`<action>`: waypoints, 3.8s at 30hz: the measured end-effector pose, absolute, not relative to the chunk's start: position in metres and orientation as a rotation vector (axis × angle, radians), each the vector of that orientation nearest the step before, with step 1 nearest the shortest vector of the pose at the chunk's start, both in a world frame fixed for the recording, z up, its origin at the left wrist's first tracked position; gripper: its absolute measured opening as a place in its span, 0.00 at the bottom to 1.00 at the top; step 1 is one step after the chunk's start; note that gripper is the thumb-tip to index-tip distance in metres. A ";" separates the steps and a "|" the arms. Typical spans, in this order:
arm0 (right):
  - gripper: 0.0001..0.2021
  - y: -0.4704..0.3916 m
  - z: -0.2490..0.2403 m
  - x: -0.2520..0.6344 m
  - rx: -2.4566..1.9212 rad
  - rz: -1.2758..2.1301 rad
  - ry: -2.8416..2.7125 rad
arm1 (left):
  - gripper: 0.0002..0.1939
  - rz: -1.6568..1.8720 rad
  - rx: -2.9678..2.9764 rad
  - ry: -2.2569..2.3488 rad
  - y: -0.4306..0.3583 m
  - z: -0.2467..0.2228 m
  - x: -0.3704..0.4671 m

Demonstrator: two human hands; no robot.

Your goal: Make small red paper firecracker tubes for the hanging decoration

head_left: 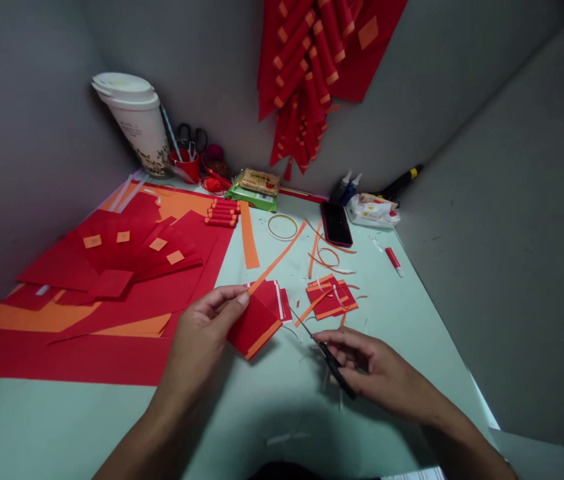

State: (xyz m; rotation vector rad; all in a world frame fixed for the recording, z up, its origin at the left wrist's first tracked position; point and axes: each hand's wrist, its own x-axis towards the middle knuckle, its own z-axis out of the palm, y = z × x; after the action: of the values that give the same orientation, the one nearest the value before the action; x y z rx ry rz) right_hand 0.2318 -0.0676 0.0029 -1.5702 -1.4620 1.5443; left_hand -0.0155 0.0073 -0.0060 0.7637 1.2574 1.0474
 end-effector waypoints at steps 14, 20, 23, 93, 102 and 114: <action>0.26 -0.061 -0.005 0.209 -1.506 1.441 -1.596 | 0.09 0.927 0.861 1.227 0.002 -0.003 -0.007; 0.28 -0.063 0.000 0.211 -1.546 1.470 -1.580 | 0.10 0.927 0.838 1.242 0.002 -0.004 -0.010; 0.27 -0.064 0.003 0.212 -1.556 1.475 -1.554 | 0.09 0.913 0.835 1.223 0.002 -0.005 -0.010; 0.23 -0.042 0.008 0.199 -1.551 1.175 -1.783 | 0.08 0.812 1.050 1.234 0.001 0.001 0.000; 0.13 -0.010 0.000 0.252 -1.752 0.763 -2.047 | 0.14 0.831 1.000 1.286 0.003 0.004 -0.001; 0.15 -0.016 -0.009 0.284 -1.803 0.710 -2.349 | 0.15 0.845 1.003 1.368 0.003 0.000 -0.006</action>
State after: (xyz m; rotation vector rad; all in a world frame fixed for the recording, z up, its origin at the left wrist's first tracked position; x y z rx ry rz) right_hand 0.2838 -0.0156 -0.0087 -1.8033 -2.3487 0.7099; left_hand -0.0057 0.0030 0.0004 1.0031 1.3677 0.8450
